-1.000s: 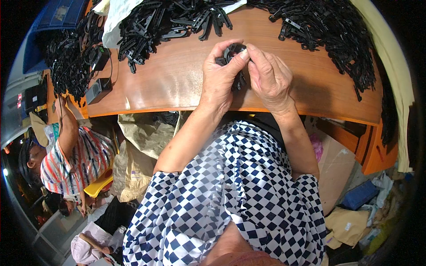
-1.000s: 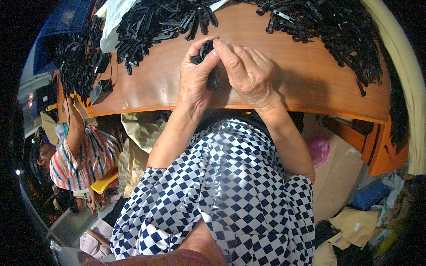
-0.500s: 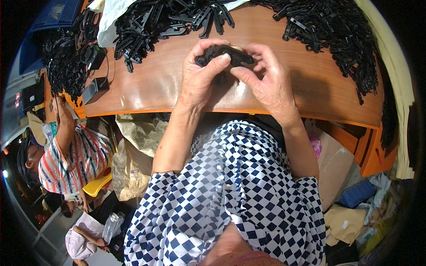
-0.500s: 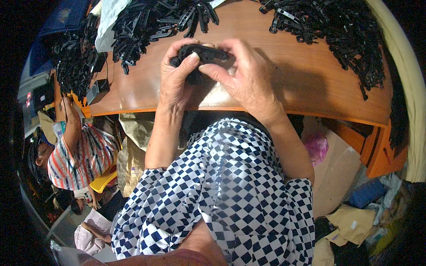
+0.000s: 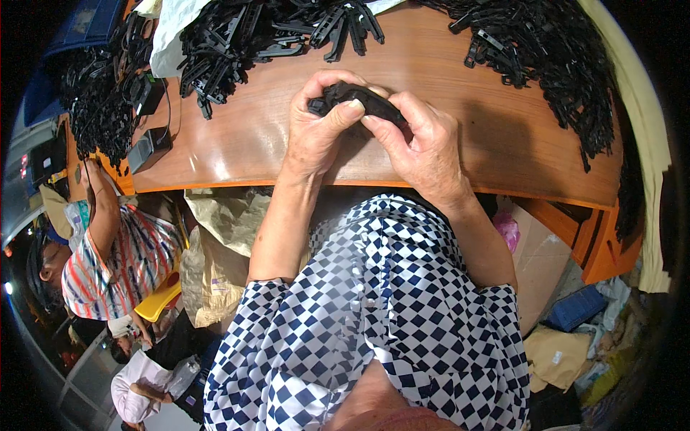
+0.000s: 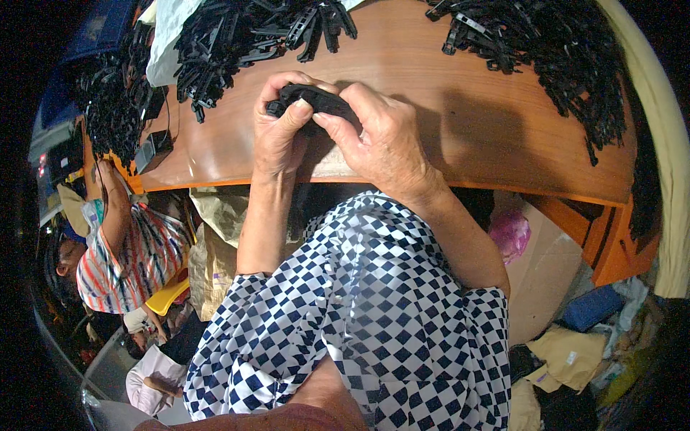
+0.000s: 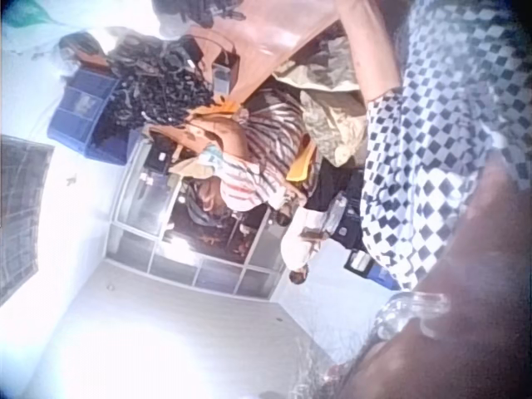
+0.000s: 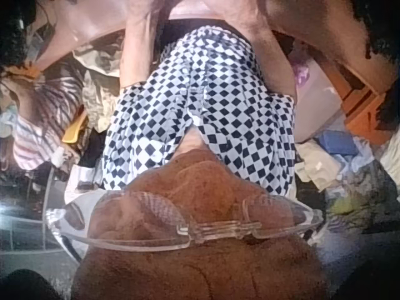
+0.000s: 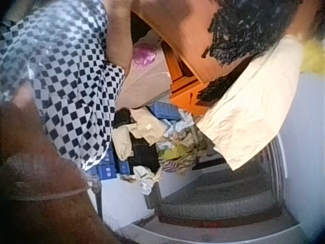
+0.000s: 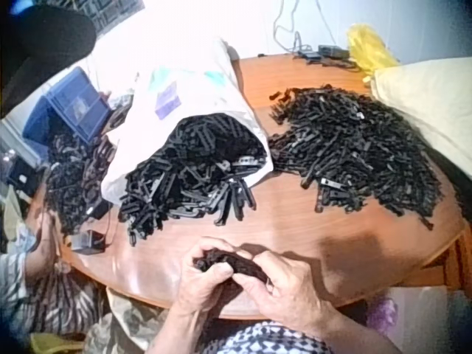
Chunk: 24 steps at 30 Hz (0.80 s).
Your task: The person assembles black plastic components by picking up pieces, fitting them together by hand, and placing the parts on the table.
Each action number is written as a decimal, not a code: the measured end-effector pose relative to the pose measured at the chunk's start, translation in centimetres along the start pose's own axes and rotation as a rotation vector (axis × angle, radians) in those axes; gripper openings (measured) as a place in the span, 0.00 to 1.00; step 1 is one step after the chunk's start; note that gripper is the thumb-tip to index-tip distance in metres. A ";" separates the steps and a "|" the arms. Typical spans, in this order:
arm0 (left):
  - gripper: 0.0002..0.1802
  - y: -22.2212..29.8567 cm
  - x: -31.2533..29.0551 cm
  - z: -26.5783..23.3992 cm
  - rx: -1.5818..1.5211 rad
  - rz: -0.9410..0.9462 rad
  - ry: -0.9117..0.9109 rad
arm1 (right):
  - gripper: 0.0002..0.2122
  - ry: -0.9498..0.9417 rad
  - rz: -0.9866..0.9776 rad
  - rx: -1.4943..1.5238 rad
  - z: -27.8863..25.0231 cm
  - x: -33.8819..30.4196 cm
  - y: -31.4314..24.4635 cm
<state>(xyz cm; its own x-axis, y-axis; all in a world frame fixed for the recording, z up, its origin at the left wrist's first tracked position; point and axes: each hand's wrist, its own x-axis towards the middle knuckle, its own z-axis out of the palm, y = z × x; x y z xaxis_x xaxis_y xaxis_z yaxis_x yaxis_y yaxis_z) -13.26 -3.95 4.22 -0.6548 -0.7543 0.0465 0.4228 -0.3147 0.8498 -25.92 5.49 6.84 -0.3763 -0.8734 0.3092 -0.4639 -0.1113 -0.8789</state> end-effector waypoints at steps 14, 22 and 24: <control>0.21 9.1 -9.6 -8.5 0.599 -0.254 0.226 | 0.14 -0.211 0.073 -0.272 -4.1 0.8 1.7; 0.18 9.8 -16.1 -17.8 1.682 -0.326 -0.003 | 0.06 0.016 -0.328 -1.019 -11.4 4.3 5.0; 0.20 9.5 -16.0 -18.0 1.992 -0.376 0.041 | 0.05 0.003 -0.324 -1.117 -12.5 4.8 6.2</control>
<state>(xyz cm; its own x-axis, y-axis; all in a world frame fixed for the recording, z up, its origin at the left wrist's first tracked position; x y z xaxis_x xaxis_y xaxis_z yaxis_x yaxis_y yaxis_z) 12.52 -5.19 2.10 -0.5043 -0.8349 -0.2203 -0.8630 0.4963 0.0946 -40.64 6.53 7.39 -0.1117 -0.8792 0.4631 -0.9871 0.1521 0.0508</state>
